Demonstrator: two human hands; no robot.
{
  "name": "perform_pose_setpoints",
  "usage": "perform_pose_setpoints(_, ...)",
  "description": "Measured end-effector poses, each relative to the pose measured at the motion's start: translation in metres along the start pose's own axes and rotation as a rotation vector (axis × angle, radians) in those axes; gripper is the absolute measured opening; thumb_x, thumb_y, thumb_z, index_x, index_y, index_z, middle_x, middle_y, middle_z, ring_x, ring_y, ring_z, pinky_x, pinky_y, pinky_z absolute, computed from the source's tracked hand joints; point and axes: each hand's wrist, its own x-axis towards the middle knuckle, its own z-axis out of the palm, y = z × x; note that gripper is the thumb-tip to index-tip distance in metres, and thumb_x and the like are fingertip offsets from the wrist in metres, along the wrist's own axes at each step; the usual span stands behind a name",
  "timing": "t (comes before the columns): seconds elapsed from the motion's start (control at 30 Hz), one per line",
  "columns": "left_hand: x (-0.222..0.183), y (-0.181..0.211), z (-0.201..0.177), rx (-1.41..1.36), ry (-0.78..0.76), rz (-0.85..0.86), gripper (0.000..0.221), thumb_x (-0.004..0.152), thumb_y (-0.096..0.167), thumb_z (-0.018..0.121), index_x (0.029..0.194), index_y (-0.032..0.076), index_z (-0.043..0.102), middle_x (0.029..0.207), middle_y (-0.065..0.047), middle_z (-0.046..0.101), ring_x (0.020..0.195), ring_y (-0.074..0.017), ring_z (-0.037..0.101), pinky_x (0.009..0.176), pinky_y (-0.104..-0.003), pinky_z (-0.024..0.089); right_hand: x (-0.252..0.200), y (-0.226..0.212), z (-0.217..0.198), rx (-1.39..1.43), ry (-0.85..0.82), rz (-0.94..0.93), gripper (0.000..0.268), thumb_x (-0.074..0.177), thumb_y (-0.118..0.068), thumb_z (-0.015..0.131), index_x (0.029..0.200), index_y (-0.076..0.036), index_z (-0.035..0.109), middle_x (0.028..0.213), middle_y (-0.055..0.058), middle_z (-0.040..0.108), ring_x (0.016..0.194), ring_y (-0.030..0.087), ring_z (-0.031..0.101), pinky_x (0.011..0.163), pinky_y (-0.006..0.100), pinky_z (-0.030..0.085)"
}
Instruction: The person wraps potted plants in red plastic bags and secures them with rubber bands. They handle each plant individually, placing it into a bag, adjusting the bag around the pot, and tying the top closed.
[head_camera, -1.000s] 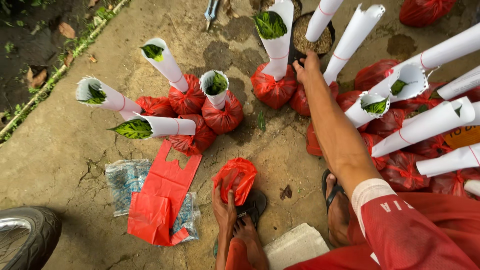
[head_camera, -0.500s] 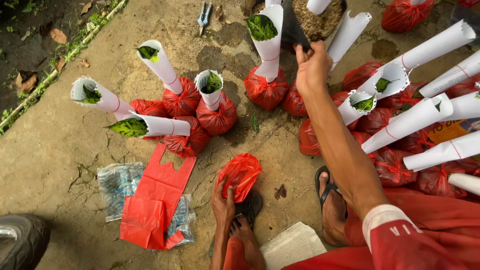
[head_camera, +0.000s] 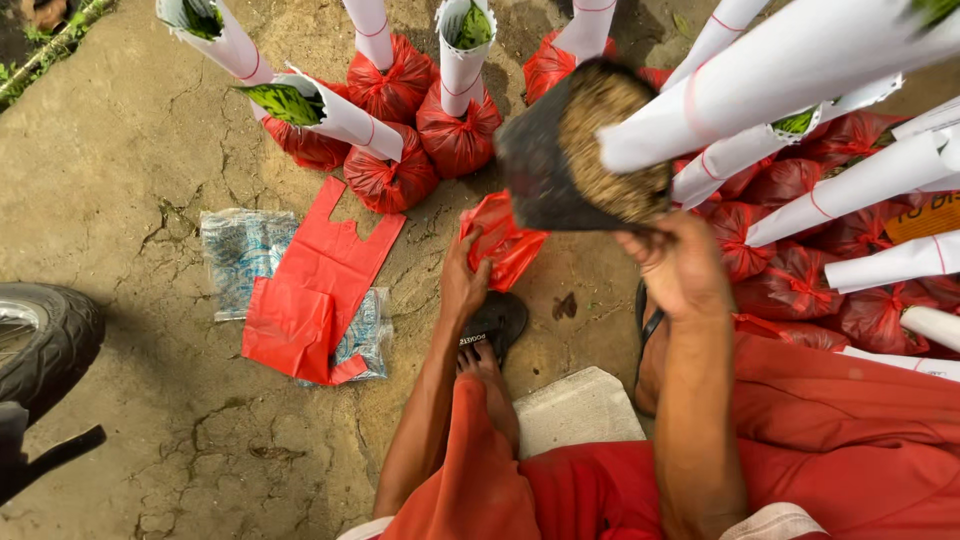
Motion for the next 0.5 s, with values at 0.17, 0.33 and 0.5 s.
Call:
perform_pose_setpoints(0.17,0.010,0.017,-0.007,-0.186,-0.068,-0.054,0.041,0.092,0.017,0.069,0.130,0.002,0.064,0.135,-0.018,0.066,0.121,-0.0336,0.065,0.106,-0.046,0.051,0.027,0.082,-0.029,0.015,-0.009,0.165,0.018,0.097,-0.010,0.059,0.101,0.004,0.069,0.103,0.017,0.074,0.090,0.025,0.073,0.088,0.038,0.060)
perform_pose_setpoints(0.33,0.004,0.002,-0.010,-0.472,-0.231,-0.336,0.071,0.076,0.018,0.080,0.139,0.004,0.050,0.130,-0.019,0.069,0.112,-0.0344,0.071,0.101,-0.049,0.056,0.046,0.152,-0.058,0.236,-0.130,0.225,0.024,0.101,-0.004,0.058,0.077,-0.005,0.058,0.087,0.014,0.070,0.087,0.025,0.073,0.101,0.048,0.055)
perform_pose_setpoints(0.5,0.000,-0.025,-0.006,-0.441,-0.175,-0.179,0.114,0.069,0.023,0.091,0.160,0.008,0.024,0.159,-0.021,0.039,0.146,-0.0394,0.036,0.118,-0.053,0.031,0.047,0.170,-0.084,0.105,-0.058,0.253,0.035,0.101,-0.005,0.056,0.067,-0.010,0.050,0.099,0.021,0.071,0.102,0.030,0.074,0.103,0.046,0.051)
